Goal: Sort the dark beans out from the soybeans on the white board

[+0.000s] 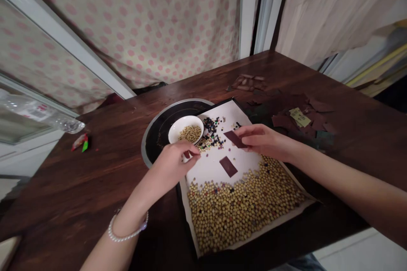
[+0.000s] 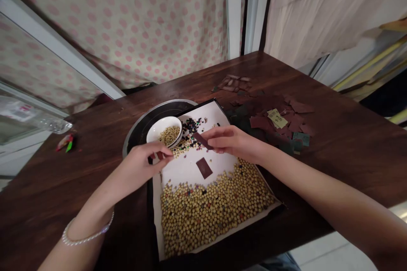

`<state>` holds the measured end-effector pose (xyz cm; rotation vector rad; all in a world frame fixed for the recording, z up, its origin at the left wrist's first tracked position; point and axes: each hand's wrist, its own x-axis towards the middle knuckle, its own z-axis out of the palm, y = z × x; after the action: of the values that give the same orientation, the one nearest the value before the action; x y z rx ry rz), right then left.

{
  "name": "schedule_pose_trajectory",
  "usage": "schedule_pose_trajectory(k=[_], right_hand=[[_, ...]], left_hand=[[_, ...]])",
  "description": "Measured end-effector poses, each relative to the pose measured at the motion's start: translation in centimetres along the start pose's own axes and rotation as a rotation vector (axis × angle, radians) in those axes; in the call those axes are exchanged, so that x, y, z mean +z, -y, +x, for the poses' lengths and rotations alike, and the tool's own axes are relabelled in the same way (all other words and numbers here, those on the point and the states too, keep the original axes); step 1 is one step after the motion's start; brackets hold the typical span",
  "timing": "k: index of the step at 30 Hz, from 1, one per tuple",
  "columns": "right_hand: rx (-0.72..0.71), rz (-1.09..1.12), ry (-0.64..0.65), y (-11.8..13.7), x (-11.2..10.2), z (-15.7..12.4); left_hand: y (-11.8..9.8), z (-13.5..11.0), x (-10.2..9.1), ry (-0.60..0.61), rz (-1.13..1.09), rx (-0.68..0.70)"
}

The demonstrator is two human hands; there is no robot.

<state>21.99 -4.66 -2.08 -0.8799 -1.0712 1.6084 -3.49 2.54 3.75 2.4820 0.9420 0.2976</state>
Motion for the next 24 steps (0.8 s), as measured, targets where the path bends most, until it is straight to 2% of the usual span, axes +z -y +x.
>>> schedule_pose_trajectory(k=[4,7,9,12,14,16,18,21,24], right_hand=[[0.015,0.143,-0.005,-0.2,-0.2,0.1],[0.016,0.171,-0.007,-0.2,-0.1,0.2],[0.02,0.165,-0.015,-0.1,0.0,0.2],[0.025,0.107,-0.037,-0.2,0.0,0.1],[0.01,0.025,-0.023,-0.2,0.0,0.0],[-0.014,-0.059,0.012,-0.1,0.3,-0.2],[-0.03,-0.109,0.044,0.0,0.5,-0.2],[-0.04,-0.13,0.069,0.3,0.9,-0.3],[-0.036,-0.133,0.061,0.4,1.0,-0.3]], left_hand=[[2.3,1.5,0.1,-0.26,0.0,-0.076],[3.9,2.1,0.5,-0.309,0.033,-0.063],[4.0,2.1,0.6,-0.361,0.074,-0.025],[2.7,1.8,0.6,-0.397,0.081,0.063],[1.2,1.3,0.6,-0.24,0.033,0.151],[-0.1,0.8,0.8,0.072,-0.031,0.226],[-1.0,0.2,1.2,0.267,-0.049,0.258],[-1.4,-0.2,1.7,0.387,-0.067,0.25],[-1.0,-0.2,1.9,0.428,-0.098,0.21]])
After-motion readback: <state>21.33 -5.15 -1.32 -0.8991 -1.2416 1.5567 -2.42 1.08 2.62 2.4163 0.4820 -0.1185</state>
